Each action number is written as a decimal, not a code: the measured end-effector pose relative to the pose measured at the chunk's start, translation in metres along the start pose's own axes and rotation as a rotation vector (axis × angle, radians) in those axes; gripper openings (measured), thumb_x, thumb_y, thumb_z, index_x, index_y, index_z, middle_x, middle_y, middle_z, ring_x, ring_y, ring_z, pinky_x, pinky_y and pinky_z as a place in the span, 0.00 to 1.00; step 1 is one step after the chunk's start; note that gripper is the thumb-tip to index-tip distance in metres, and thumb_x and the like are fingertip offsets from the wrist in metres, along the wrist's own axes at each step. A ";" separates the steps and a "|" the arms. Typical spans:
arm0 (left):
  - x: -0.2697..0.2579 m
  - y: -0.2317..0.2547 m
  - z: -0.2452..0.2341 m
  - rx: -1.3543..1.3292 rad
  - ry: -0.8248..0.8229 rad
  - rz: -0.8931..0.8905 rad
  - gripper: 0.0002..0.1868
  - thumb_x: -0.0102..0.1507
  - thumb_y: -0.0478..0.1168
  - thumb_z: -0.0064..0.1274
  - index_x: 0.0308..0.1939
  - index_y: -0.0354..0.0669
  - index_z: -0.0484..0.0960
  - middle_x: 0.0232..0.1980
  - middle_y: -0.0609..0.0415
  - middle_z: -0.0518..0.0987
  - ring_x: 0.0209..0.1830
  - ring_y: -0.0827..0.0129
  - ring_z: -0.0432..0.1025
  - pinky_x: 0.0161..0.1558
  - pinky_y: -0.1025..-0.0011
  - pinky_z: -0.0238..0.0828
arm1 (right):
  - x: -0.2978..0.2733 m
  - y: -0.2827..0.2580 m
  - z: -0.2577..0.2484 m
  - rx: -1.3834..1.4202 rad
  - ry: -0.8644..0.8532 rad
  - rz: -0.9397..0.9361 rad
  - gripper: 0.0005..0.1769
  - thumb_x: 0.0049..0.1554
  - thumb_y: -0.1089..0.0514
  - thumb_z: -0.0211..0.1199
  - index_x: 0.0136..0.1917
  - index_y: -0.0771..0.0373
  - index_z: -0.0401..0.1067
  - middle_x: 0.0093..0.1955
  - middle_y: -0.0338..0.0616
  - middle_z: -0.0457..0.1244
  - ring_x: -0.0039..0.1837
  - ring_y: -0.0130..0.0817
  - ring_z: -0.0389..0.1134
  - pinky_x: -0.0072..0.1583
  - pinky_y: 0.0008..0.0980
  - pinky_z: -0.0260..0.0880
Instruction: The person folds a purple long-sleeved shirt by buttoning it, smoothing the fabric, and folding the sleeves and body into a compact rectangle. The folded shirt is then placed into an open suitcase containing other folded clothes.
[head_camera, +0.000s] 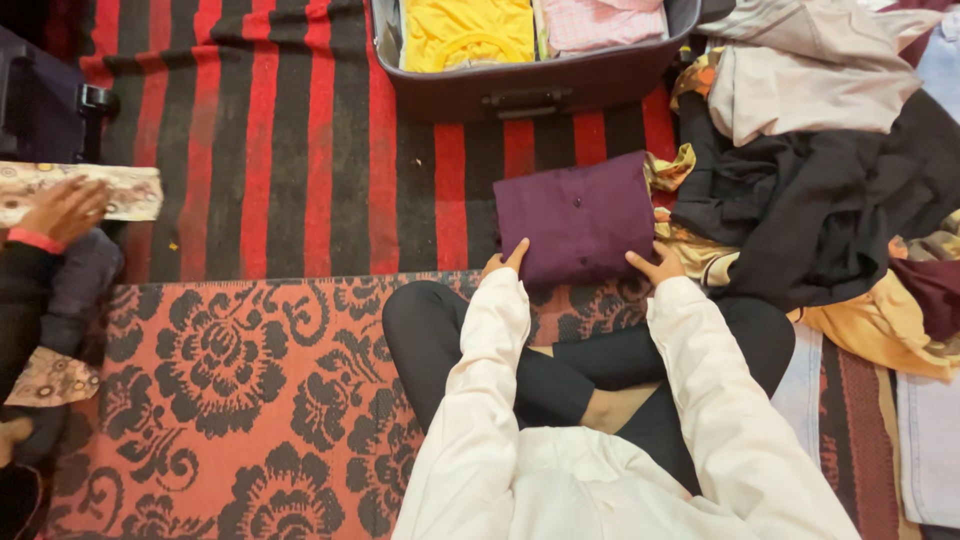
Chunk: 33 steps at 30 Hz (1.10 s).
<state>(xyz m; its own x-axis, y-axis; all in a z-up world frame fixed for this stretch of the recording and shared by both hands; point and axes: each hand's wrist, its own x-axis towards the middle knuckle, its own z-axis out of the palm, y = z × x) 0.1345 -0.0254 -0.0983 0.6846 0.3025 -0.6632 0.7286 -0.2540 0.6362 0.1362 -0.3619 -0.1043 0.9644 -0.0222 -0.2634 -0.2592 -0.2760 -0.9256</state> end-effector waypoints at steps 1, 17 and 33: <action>0.001 -0.001 0.003 0.037 0.017 0.006 0.41 0.57 0.72 0.54 0.56 0.41 0.83 0.51 0.41 0.85 0.51 0.49 0.79 0.55 0.59 0.72 | -0.001 0.001 0.002 -0.023 0.027 -0.015 0.39 0.52 0.41 0.74 0.67 0.68 0.71 0.59 0.50 0.70 0.60 0.38 0.70 0.63 0.36 0.68; 0.004 -0.012 0.026 0.373 0.257 -0.089 0.45 0.67 0.74 0.38 0.76 0.47 0.59 0.56 0.32 0.81 0.57 0.39 0.77 0.57 0.47 0.72 | -0.010 0.005 0.043 -0.650 0.212 0.076 0.30 0.64 0.39 0.62 0.70 0.60 0.66 0.56 0.69 0.66 0.58 0.70 0.67 0.60 0.55 0.66; 0.026 -0.003 0.055 0.739 0.593 0.439 0.47 0.60 0.78 0.40 0.80 0.72 0.50 0.82 0.38 0.45 0.82 0.45 0.42 0.74 0.37 0.36 | 0.044 -0.018 0.118 -1.102 0.240 -0.167 0.46 0.59 0.27 0.49 0.85 0.39 0.43 0.87 0.53 0.36 0.85 0.52 0.39 0.73 0.70 0.45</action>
<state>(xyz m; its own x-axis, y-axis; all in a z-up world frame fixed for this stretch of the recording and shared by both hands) 0.1512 -0.0676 -0.1397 0.9168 0.3992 -0.0046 0.3884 -0.8891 0.2422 0.1768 -0.2448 -0.1314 0.9983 -0.0568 0.0090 -0.0545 -0.9838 -0.1707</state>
